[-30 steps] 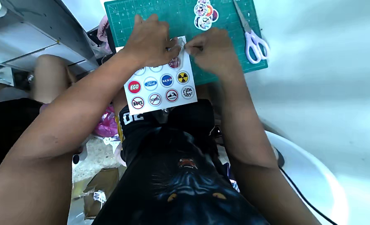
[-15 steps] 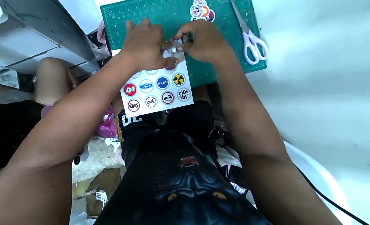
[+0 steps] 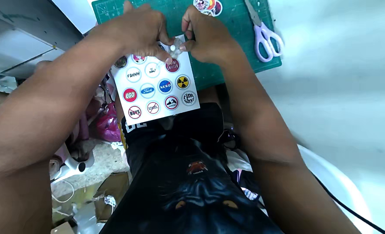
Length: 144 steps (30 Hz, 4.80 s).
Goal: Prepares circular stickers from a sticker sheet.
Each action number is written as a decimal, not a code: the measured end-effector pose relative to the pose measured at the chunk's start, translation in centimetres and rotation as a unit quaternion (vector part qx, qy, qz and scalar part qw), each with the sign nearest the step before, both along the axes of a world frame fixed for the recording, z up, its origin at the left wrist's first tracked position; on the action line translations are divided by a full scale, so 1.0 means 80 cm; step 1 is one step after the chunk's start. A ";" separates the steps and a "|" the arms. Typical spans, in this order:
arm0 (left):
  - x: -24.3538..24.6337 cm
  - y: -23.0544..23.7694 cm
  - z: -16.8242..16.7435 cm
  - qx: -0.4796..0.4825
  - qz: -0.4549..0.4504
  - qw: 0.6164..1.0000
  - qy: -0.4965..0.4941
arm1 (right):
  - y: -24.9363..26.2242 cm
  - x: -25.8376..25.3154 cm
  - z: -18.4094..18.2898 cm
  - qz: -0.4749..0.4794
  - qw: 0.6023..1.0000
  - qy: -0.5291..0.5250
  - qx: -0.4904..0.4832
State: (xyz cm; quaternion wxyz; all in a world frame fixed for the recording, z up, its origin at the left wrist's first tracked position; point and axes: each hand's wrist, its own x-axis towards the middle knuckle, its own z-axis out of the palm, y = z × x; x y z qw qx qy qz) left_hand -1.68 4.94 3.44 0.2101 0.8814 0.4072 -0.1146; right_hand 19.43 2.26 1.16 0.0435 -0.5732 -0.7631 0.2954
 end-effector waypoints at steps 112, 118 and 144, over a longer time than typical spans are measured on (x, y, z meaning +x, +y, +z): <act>-0.174 -0.339 -0.063 -0.113 0.312 0.797 -0.505 | -0.101 -0.003 0.002 -0.103 0.923 0.365 0.064; -0.159 -0.321 -0.054 -0.081 0.326 0.819 -0.466 | -0.079 -0.004 -0.001 -0.132 0.950 0.273 0.067; -0.131 -0.297 -0.038 -0.079 0.381 0.782 -0.487 | -0.032 0.040 -0.038 -0.063 0.957 -0.050 0.278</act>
